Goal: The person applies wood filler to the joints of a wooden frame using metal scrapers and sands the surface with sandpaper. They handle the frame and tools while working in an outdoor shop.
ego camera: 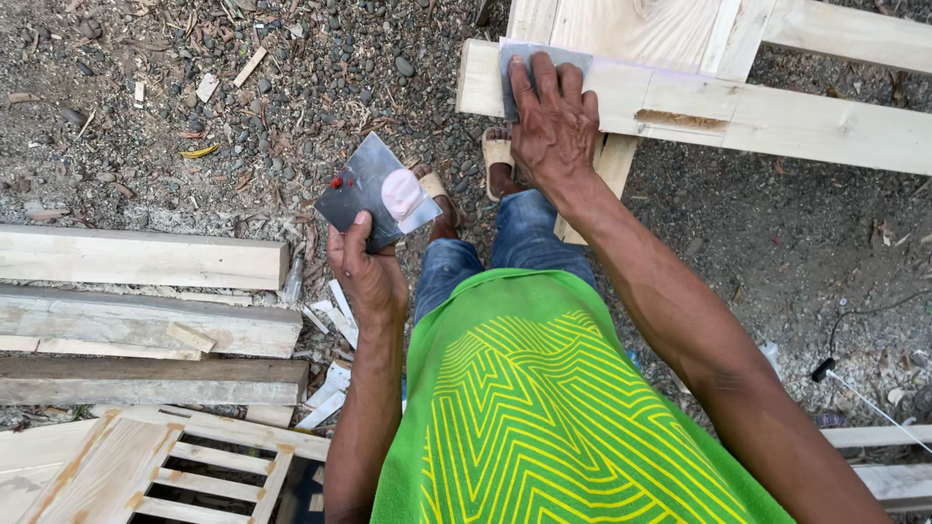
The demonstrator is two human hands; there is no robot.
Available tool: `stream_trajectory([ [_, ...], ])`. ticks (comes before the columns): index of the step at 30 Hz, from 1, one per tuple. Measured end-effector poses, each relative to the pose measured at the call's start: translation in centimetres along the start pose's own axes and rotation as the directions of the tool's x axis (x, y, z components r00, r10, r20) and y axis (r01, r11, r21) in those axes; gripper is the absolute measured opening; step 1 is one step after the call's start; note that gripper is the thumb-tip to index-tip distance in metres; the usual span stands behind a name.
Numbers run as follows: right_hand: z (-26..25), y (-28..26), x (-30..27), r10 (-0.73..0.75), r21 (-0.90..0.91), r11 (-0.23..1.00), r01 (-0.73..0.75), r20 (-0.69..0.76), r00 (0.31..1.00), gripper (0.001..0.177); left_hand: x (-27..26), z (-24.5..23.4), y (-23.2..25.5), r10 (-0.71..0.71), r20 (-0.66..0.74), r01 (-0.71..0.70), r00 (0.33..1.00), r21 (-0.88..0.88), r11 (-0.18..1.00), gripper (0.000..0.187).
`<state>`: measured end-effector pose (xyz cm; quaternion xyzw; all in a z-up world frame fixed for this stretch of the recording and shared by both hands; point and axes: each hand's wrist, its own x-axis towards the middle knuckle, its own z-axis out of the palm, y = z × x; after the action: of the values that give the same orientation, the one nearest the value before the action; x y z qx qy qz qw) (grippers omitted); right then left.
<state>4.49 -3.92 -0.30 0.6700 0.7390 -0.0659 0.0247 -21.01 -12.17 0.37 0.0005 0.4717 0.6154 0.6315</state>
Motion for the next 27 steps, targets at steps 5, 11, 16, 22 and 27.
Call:
stream_trajectory([
  [5,-1.9,0.4,-2.0,-0.022,0.081,0.997,0.013,0.110,0.994,0.065,-0.1,-0.2,-0.2,0.022,0.025,-0.022,0.999,0.020,1.000,0.038],
  [11,0.3,0.3,-0.5,-0.056,-0.005,0.998,0.056,-0.017,0.998,0.074,-0.3,-1.7,0.1,0.019,0.013,-0.019,1.000,0.032,0.999,0.041],
  [16,1.2,-1.6,-1.7,-0.066,0.032,0.997,0.066,-0.009,0.998,0.069,-0.6,-2.5,1.0,0.054,0.015,-0.055,0.998,0.052,0.997,0.042],
  [22,-1.7,-0.9,-2.0,0.162,0.186,0.967,-0.172,0.064,0.985,0.057,-1.0,-1.1,1.0,0.066,0.015,-0.067,0.998,0.039,0.997,0.044],
  [27,-2.0,3.2,-1.1,0.278,0.229,0.936,-0.266,-0.022,0.960,0.039,0.1,0.1,0.2,0.062,0.020,-0.063,0.998,0.020,0.998,0.043],
])
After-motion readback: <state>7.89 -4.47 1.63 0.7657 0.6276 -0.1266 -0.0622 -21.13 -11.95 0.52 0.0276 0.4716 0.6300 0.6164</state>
